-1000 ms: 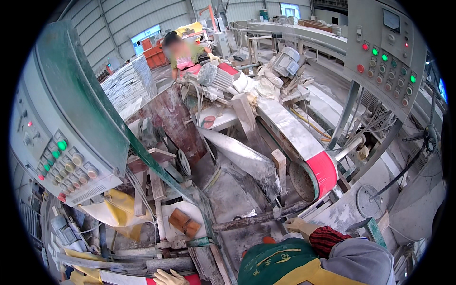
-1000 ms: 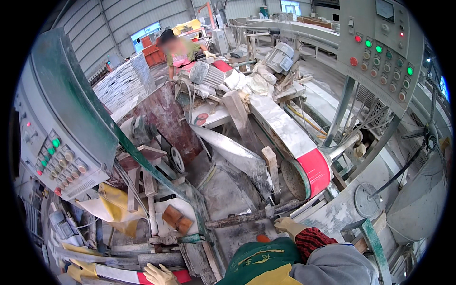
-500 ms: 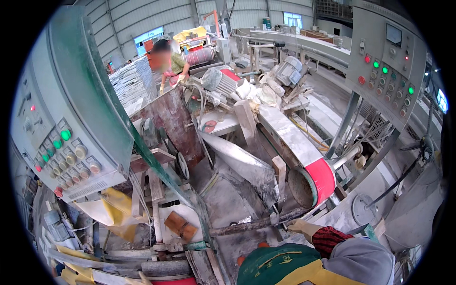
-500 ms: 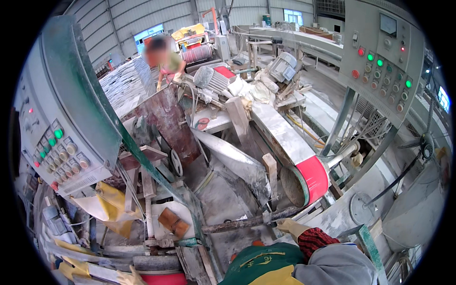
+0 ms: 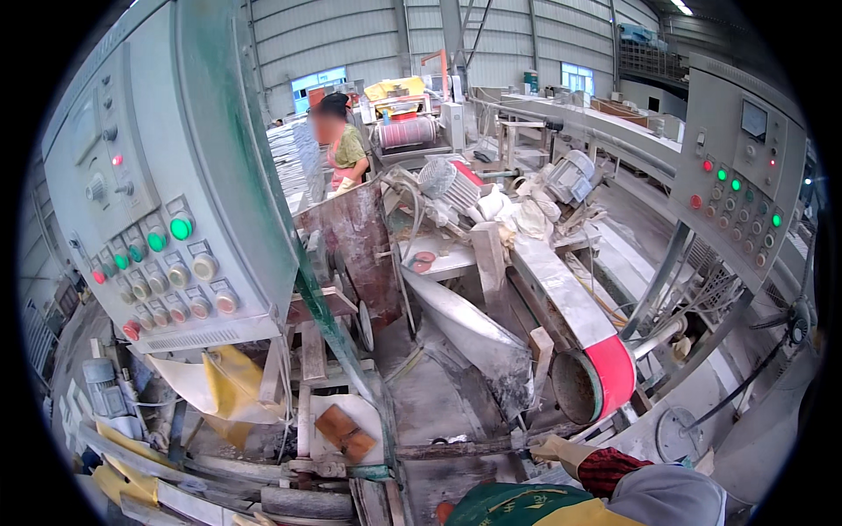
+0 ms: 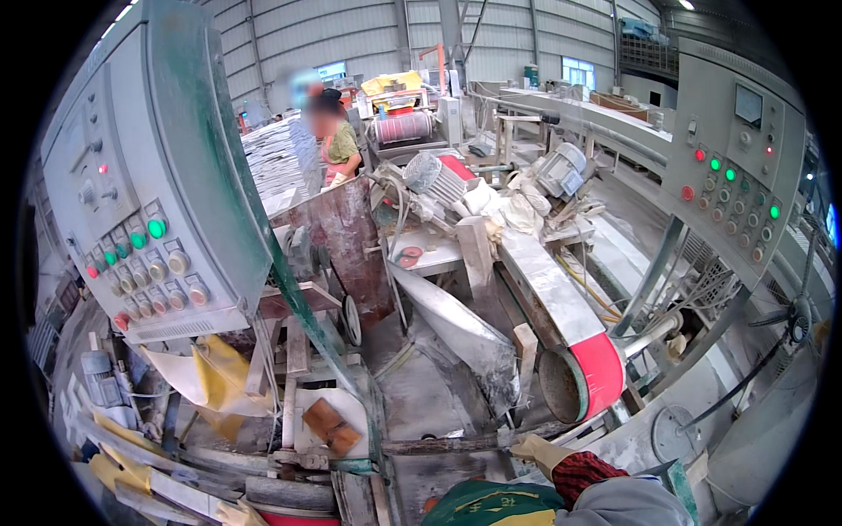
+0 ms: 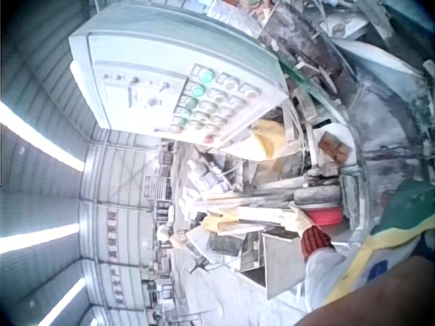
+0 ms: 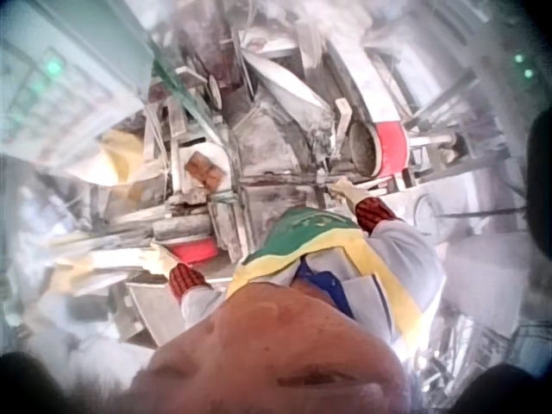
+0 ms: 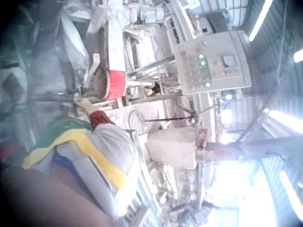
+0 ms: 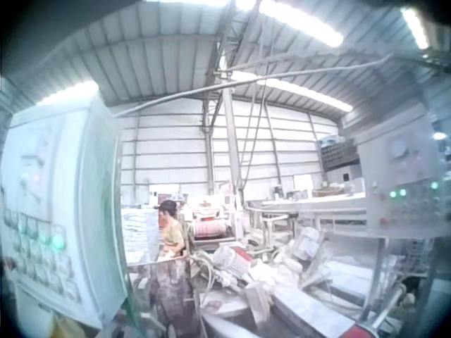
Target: The person operates a large industrial machine, repeatedly feeding a white sheet-like material into a conveyor belt. They use their gloved hands to guide the material and occasionally adjust a control panel with various buttons.
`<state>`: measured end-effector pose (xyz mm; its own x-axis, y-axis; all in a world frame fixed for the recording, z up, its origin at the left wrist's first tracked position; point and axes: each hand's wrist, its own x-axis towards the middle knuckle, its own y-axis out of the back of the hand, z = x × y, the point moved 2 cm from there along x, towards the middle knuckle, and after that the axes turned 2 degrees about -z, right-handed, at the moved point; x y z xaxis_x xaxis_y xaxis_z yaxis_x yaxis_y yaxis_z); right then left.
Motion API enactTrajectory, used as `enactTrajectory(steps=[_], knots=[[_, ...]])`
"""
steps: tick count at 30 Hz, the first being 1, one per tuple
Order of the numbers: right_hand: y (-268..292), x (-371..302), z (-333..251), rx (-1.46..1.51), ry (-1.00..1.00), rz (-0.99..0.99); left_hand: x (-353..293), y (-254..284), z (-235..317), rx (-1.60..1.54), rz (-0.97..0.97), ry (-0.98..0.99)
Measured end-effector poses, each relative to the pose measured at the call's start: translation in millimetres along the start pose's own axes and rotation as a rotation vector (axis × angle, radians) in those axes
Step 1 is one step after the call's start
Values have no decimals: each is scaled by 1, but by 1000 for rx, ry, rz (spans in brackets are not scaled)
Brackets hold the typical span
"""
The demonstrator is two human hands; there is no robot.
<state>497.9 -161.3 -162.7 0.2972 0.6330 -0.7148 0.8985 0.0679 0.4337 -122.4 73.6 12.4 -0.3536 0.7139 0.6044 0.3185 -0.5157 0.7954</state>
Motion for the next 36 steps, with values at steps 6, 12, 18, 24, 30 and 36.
enactTrajectory(steps=[6, 12, 18, 24, 30, 36], knots=[[-30, 22, 3, 171, 97, -66, -35, 21, 21, -86, -142, -98], [-57, 24, -2, 522, 156, -165, -71, 54, 38, -308, -280, -184], [-66, 23, -37, 825, 255, -224, -112, 88, 87, -943, -364, -501], [-50, -41, -145, 1012, 377, -379, -162, 124, 248, -1447, -1027, -497], [12, -103, -169, 1082, 767, 199, -202, 233, 339, -1231, -629, -1520], [110, -70, -83, 1356, 815, 937, -208, 228, 325, -1326, -888, -1703]])
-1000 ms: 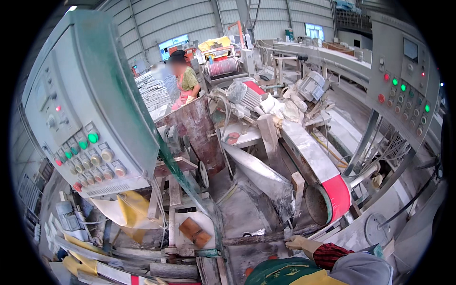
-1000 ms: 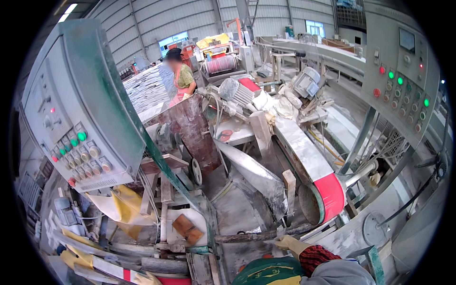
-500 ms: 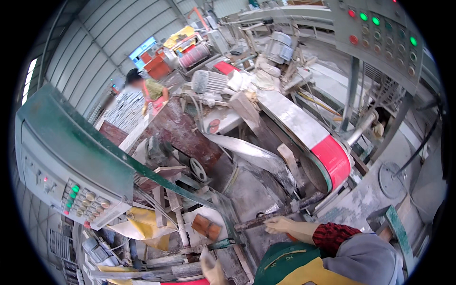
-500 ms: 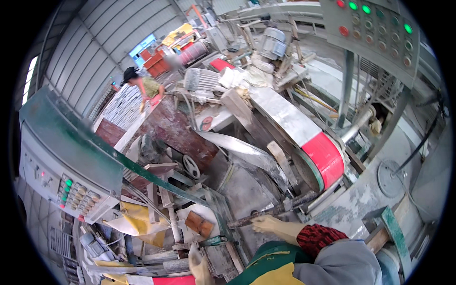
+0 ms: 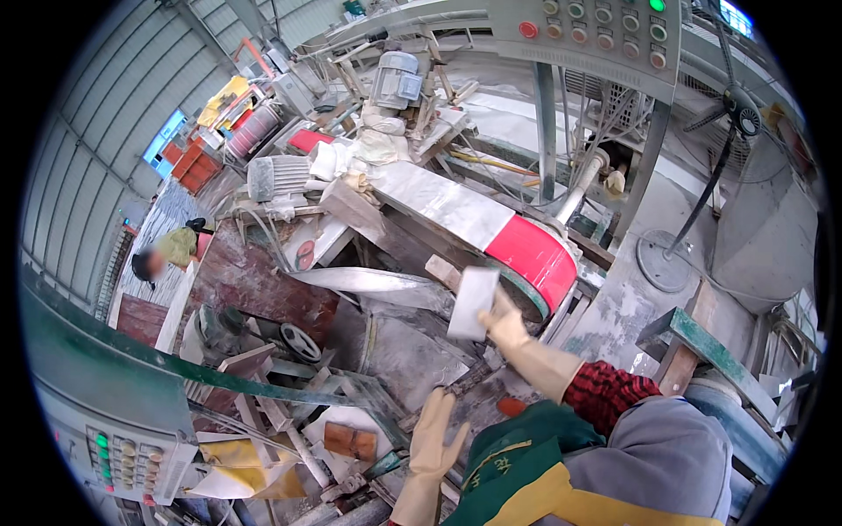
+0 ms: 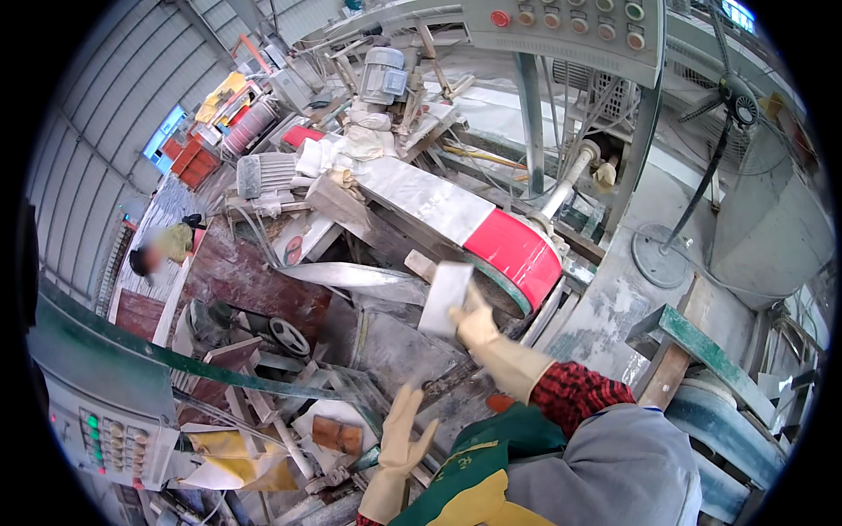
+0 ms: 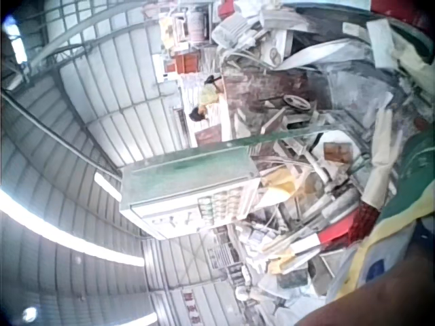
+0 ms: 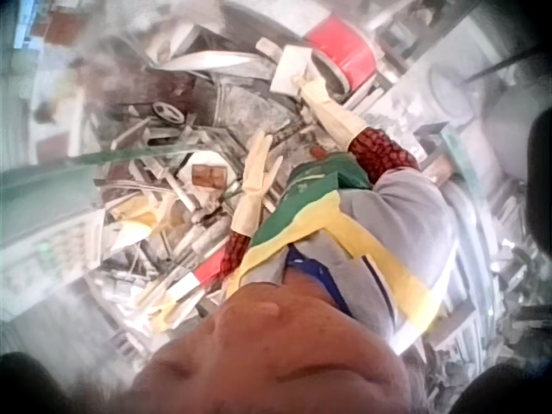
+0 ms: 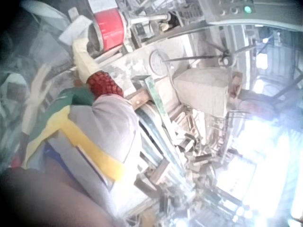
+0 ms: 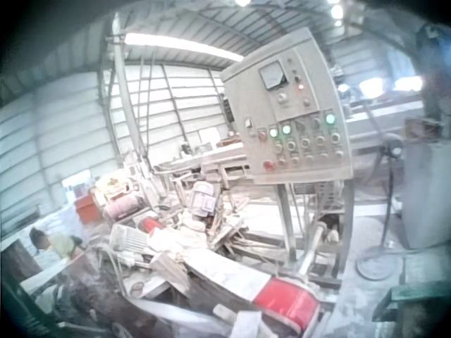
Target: The person operates a large industrial machine, repeatedly feeding a white sheet-like material into a conveyor belt. They use their gloved hands to guide the material and occasionally adjust a control panel with various buttons.
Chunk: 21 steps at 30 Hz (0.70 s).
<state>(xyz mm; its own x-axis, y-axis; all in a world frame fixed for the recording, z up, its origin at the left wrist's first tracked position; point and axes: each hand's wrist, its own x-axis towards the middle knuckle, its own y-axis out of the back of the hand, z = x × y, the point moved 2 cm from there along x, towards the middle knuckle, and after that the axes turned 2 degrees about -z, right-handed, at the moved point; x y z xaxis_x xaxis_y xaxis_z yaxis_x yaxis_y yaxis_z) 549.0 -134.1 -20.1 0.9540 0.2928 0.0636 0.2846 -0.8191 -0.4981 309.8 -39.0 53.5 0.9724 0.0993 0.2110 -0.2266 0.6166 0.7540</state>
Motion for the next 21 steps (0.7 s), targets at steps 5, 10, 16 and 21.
enactTrajectory(steps=[5, 10, 16, 21], knots=[[68, 94, -1, -415, 44, 320, -76, 5, -69, -15, 163, 426], [102, 150, 22, -673, -133, 354, -154, 10, -97, -328, 234, 939], [103, 166, 28, -987, -328, 401, -183, -4, -97, -398, 283, 1129], [114, 152, -6, -1519, -324, 351, -184, -12, -104, -474, 221, 1065]])
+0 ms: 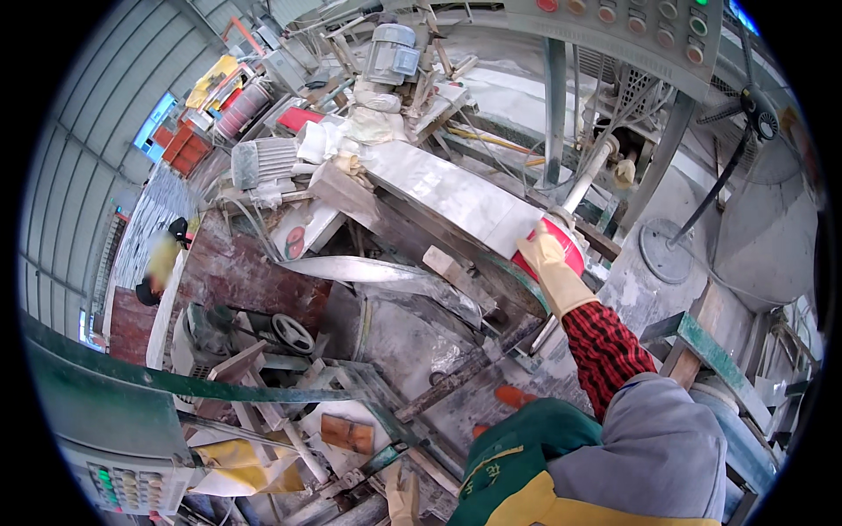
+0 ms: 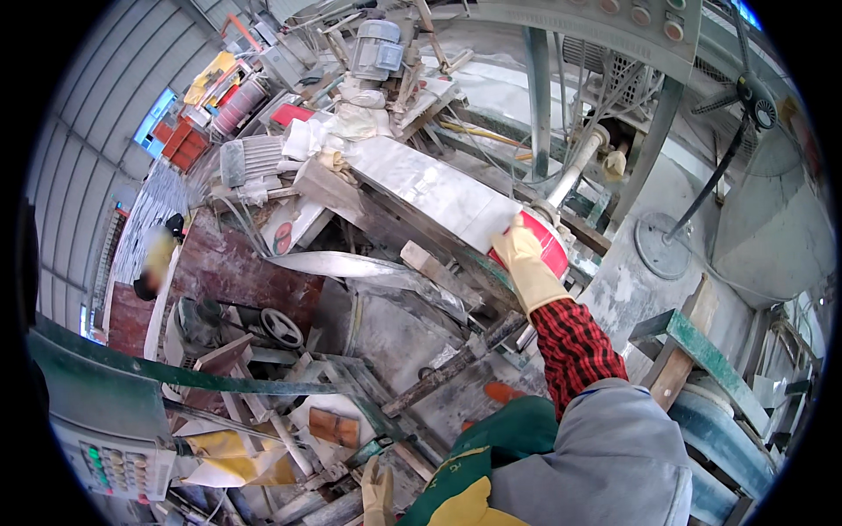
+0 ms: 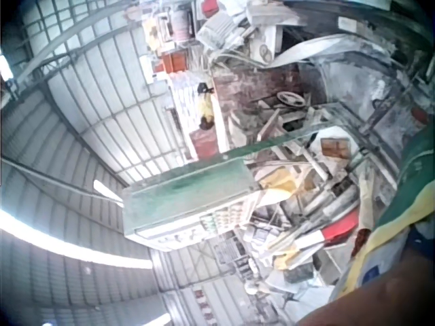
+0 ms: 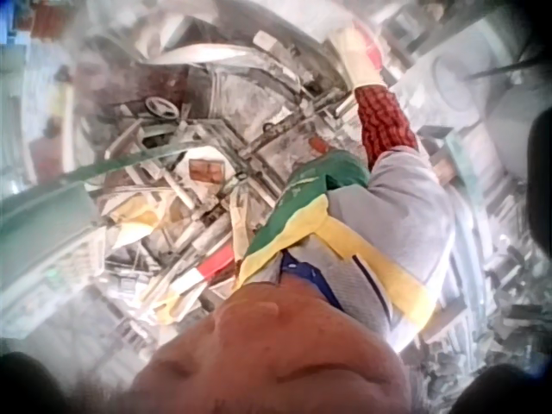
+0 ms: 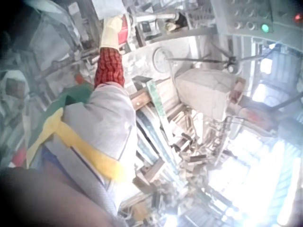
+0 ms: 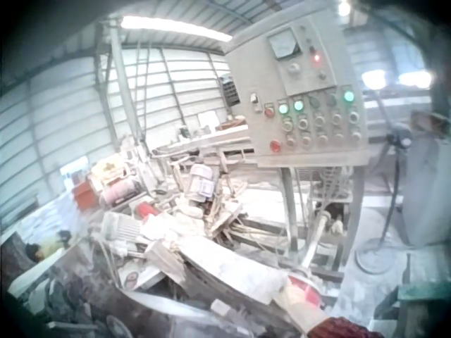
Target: The person operates a large industrial machine, repeatedly feeding a white sheet-like material into a conveyor belt. They use their gloved hands to guide the material and occasionally adjust a control panel with various buttons.
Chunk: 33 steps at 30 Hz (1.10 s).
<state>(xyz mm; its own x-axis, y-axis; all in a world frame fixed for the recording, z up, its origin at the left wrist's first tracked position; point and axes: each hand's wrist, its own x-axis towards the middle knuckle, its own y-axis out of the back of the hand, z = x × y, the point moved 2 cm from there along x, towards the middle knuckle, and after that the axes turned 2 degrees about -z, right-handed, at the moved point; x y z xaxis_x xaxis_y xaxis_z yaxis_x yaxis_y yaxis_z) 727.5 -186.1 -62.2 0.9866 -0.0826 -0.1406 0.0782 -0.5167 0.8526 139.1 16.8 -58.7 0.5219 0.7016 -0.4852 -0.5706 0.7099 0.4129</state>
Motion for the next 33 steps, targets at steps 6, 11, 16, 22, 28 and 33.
enactTrajectory(steps=[6, 11, 16, 22, 28, 33], knots=[[-31, 4, 19, 1646, -59, -362, -4, 11, 5, -45, 20, -91], [-42, -9, 19, 1670, -49, -365, -1, 43, -8, 303, 174, -165], [-56, -82, 8, 1780, 182, -830, -22, 101, -10, 777, 638, -399], [-153, -133, 43, 1552, -190, -1191, -72, 164, -19, 948, 1038, -42], [-143, -144, 76, 718, 96, -855, -108, 171, -61, 799, 1103, 374], [-121, -156, 73, 527, -18, -799, -111, 163, -68, 824, 1193, 277]])
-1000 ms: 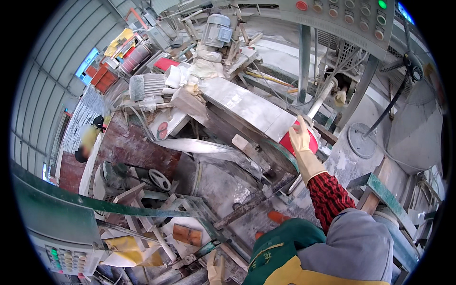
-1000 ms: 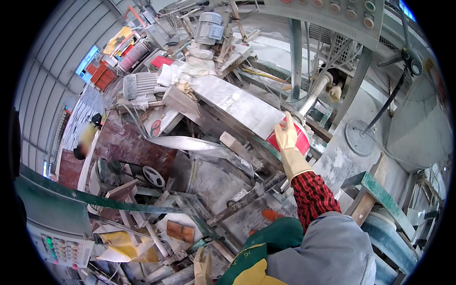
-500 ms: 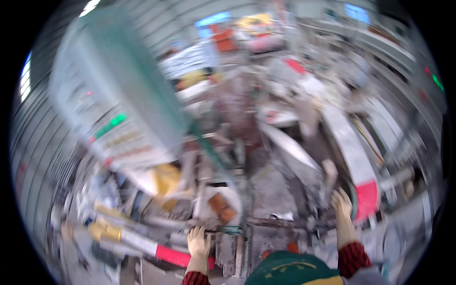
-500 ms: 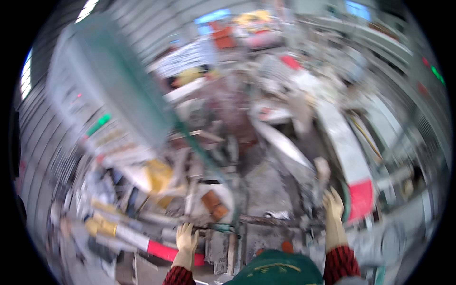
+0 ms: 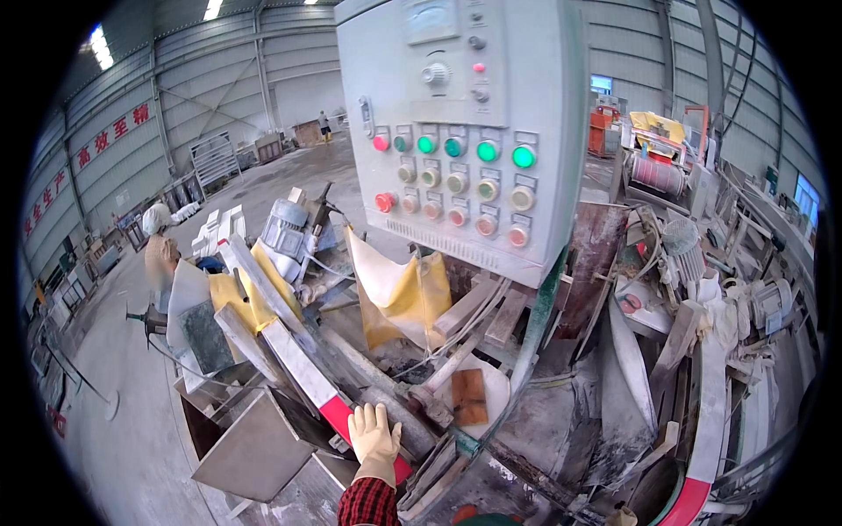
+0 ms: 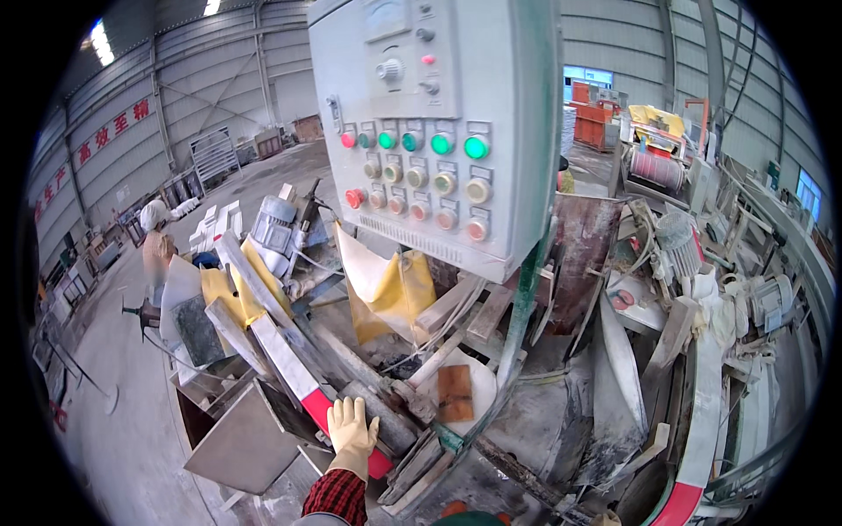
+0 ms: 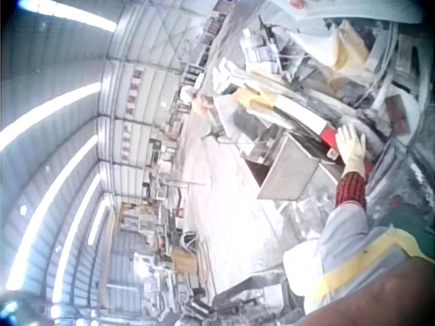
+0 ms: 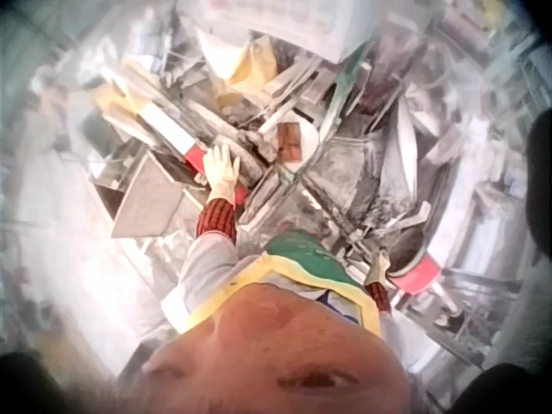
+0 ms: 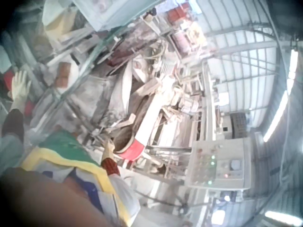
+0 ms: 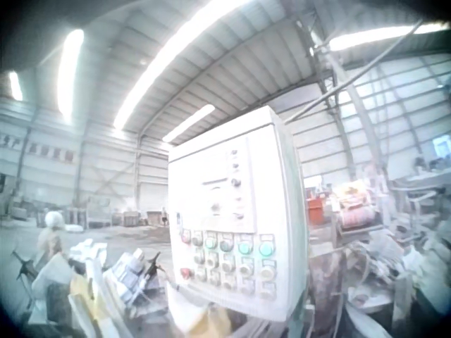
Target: The person operates a large industrial machine, repeatedly feeding a white sheet-like material into a conveyor belt. They use their gloved hands to guide the material and occasionally adjust a control panel with various buttons.
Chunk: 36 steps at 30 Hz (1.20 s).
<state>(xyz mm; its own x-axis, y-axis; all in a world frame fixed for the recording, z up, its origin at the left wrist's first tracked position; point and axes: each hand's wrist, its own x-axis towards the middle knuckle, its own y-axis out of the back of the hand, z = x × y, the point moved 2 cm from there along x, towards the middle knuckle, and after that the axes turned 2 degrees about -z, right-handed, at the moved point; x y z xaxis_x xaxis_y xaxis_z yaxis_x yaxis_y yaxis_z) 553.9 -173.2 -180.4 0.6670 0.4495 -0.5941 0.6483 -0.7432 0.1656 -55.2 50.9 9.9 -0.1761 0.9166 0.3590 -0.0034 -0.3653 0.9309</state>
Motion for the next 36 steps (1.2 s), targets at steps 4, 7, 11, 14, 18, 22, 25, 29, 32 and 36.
enactTrajectory(steps=[4, 7, 11, 14, 18, 22, 25, 29, 32, 36], knots=[[-12, 3, 7, -114, 77, -52, 0, 5, 1, -44, 74, -25], [-19, 11, 14, -189, 143, -102, -1, 8, 3, -70, 98, -32], [-25, 22, 19, -265, 227, -155, -4, 8, 6, -70, 95, -42], [-28, 27, 21, -315, 285, -188, -6, 7, 7, -46, 56, -33], [-29, 27, 27, -326, 278, -194, -10, 7, 8, -52, 40, -31], [-27, 23, 30, -314, 247, -201, -14, 6, 10, -48, 49, -37], [-24, 19, 32, -306, 218, -201, -16, 5, 11, -53, 55, -40], [-21, 16, 34, -302, 180, -213, -20, 6, 12, -50, 70, -51], [-20, 15, 35, -298, 154, -224, -22, 6, 14, -55, 72, -56], [-21, 13, 36, -296, 125, -246, -25, 6, 16, -76, 37, -45]])
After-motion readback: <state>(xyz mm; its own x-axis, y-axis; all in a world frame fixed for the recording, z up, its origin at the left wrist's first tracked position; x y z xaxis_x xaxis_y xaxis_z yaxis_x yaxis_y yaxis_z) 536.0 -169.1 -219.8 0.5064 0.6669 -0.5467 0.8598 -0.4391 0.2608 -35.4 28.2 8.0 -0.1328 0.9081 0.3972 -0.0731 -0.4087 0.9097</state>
